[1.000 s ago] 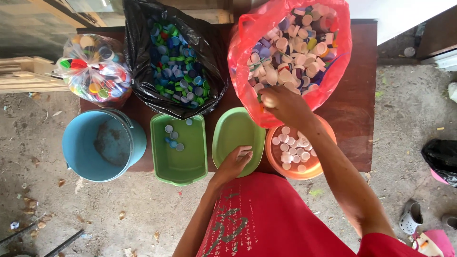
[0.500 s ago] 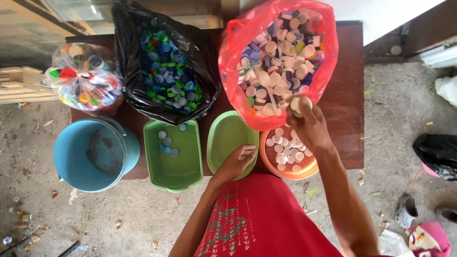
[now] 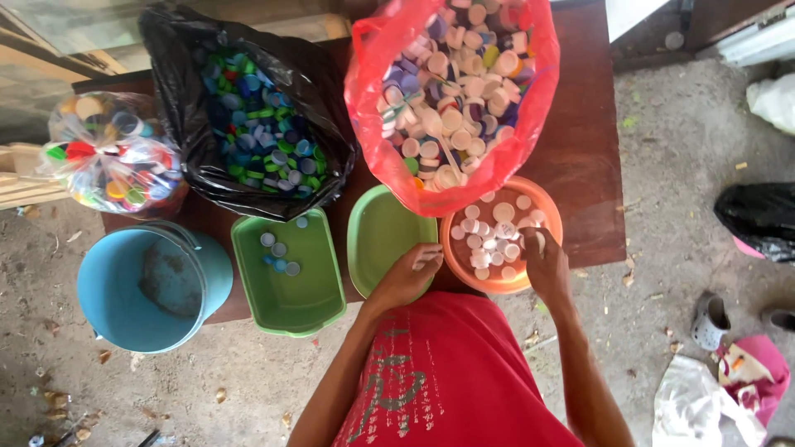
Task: Sorting plastic bottle caps by color and size into various bins and bowls on a low table.
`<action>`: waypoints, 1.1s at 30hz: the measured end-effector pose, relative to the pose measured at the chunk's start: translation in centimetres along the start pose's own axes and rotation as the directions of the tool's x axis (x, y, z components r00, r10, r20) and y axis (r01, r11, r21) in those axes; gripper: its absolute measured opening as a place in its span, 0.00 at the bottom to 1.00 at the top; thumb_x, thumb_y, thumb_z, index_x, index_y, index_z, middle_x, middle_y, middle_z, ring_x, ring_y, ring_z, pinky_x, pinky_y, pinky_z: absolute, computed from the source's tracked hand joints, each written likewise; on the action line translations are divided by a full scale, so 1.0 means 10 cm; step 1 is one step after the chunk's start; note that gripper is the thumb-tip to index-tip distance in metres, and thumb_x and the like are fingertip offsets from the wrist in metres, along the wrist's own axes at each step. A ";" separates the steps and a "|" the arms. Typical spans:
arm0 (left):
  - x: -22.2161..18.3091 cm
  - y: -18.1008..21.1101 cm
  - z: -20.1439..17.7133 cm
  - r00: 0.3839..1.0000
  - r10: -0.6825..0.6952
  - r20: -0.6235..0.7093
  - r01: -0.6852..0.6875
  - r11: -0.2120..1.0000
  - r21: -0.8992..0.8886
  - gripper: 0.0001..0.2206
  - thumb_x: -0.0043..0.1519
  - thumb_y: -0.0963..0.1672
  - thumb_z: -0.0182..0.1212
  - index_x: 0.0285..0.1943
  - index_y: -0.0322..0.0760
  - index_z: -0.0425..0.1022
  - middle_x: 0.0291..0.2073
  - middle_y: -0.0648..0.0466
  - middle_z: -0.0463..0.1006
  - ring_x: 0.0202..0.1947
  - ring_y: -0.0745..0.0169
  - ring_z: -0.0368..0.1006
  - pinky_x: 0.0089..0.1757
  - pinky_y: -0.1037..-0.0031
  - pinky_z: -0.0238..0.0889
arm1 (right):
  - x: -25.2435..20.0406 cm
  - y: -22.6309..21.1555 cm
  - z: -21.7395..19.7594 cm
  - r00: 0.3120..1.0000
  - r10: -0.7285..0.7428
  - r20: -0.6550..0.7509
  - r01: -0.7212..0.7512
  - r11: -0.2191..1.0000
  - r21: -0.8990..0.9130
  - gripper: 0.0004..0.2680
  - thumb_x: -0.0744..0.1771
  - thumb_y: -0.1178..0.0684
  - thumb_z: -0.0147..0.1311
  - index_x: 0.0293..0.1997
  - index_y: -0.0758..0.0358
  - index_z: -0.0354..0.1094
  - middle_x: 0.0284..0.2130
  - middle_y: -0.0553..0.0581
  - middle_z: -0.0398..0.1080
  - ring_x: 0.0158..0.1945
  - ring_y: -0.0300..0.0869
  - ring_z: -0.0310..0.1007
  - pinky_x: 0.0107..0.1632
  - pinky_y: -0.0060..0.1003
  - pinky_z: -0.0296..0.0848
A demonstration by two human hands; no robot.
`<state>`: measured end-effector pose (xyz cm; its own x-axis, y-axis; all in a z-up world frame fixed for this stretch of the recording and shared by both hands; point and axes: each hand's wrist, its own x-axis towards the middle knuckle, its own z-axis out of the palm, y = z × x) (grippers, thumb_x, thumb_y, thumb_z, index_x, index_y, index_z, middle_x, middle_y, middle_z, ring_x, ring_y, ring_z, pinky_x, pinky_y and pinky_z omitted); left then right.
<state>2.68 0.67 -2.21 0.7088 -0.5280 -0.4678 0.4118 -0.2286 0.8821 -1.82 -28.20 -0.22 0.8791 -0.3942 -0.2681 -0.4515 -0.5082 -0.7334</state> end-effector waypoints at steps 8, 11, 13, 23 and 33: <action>0.16 0.60 0.38 0.984 0.158 0.083 -0.172 0.966 0.192 0.22 0.64 0.45 0.60 0.68 0.34 0.67 0.54 0.47 0.78 0.52 0.56 0.77 0.49 0.66 0.71 | -0.18 0.00 0.09 0.962 0.225 0.152 -0.260 0.927 0.270 0.23 0.73 0.35 0.40 0.30 0.66 0.67 0.19 0.51 0.64 0.23 0.34 0.61 0.26 0.32 0.60; 0.25 0.94 0.54 0.765 0.605 0.221 -0.644 0.703 0.302 0.26 0.58 0.43 0.67 0.66 0.32 0.70 0.57 0.42 0.76 0.57 0.44 0.74 0.55 0.62 0.68 | -0.23 -0.14 0.15 0.937 0.273 0.220 -0.330 0.896 0.296 0.25 0.72 0.32 0.32 0.34 0.65 0.69 0.20 0.52 0.67 0.21 0.35 0.63 0.24 0.32 0.62; 0.28 0.96 0.63 0.797 0.547 0.256 -0.603 0.734 0.312 0.23 0.59 0.43 0.68 0.64 0.34 0.72 0.56 0.43 0.78 0.56 0.45 0.75 0.55 0.62 0.68 | -0.33 -0.08 0.17 0.921 0.307 0.240 -0.379 0.848 0.371 0.26 0.71 0.31 0.29 0.38 0.65 0.68 0.21 0.52 0.67 0.22 0.36 0.62 0.25 0.33 0.62; 0.34 0.87 0.62 0.848 0.425 0.317 -0.506 0.826 0.249 0.25 0.65 0.43 0.66 0.72 0.35 0.67 0.61 0.43 0.76 0.60 0.45 0.75 0.58 0.61 0.66 | -0.43 0.20 0.24 0.936 0.197 0.291 -0.318 0.827 0.463 0.23 0.73 0.33 0.32 0.43 0.66 0.67 0.19 0.51 0.63 0.23 0.35 0.58 0.27 0.32 0.61; 0.49 0.89 0.68 0.732 0.679 0.064 -0.552 0.534 0.641 0.46 0.47 0.47 0.75 0.73 0.24 0.53 0.65 0.30 0.65 0.62 0.28 0.64 0.56 0.52 0.58 | -0.40 0.32 0.20 0.958 0.282 0.051 -0.264 0.797 0.543 0.22 0.74 0.36 0.37 0.31 0.66 0.68 0.21 0.51 0.64 0.24 0.34 0.58 0.28 0.33 0.59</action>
<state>5.92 -9.45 3.69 0.7612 -0.5940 0.2601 -0.5382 -0.3548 0.7645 -6.44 -26.73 -2.74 0.7225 -0.4819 -0.4958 -0.5087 0.1151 -0.8532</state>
